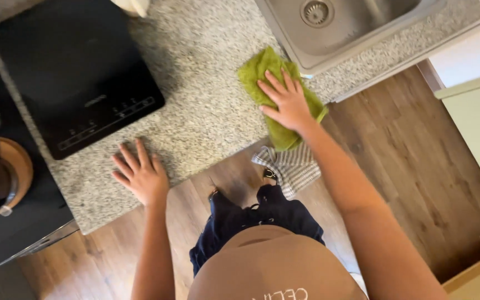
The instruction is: Wiping down kitchen counters and a cabinet top with a green cleaning cloth.
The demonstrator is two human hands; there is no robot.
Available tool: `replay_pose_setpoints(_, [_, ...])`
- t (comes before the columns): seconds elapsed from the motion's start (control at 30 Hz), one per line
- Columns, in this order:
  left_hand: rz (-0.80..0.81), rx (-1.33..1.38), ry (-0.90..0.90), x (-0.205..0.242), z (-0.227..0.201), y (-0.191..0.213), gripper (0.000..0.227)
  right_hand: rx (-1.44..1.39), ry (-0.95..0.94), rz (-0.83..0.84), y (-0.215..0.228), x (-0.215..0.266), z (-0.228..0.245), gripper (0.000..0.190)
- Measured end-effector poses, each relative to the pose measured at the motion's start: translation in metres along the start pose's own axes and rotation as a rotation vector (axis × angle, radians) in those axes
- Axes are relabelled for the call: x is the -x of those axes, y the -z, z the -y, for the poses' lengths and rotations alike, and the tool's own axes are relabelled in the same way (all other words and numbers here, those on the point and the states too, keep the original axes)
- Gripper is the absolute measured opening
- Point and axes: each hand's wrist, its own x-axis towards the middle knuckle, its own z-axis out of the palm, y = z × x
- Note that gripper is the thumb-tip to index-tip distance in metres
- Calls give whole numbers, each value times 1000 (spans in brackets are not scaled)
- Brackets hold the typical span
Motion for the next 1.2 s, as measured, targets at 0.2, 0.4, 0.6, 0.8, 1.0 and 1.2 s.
replay_pose_setpoints(0.2, [-21, -101, -80, 0, 5, -5, 56, -47, -25, 148, 27, 5, -19, 69])
replay_pose_setpoints(0.4, [-78, -249, -129, 4, 8, -8, 54, -104, -165, 51, 25, 18, -8, 65])
replay_pose_setpoints(0.6, [-89, -246, -128, 5, 6, -4, 56, -62, -156, -29, 15, 21, -8, 64])
replay_pose_setpoints(0.8, [-100, -245, -133, 2, 11, -14, 58, -69, -203, 29, 20, 18, -7, 69])
replay_pose_setpoints(1.0, [-66, -218, -130, 2, 13, -14, 59, -53, -228, 96, 23, 14, -6, 70])
replay_pose_setpoints(1.2, [35, -103, -90, -2, 8, -5, 61, -18, -188, 136, 32, 12, -9, 71])
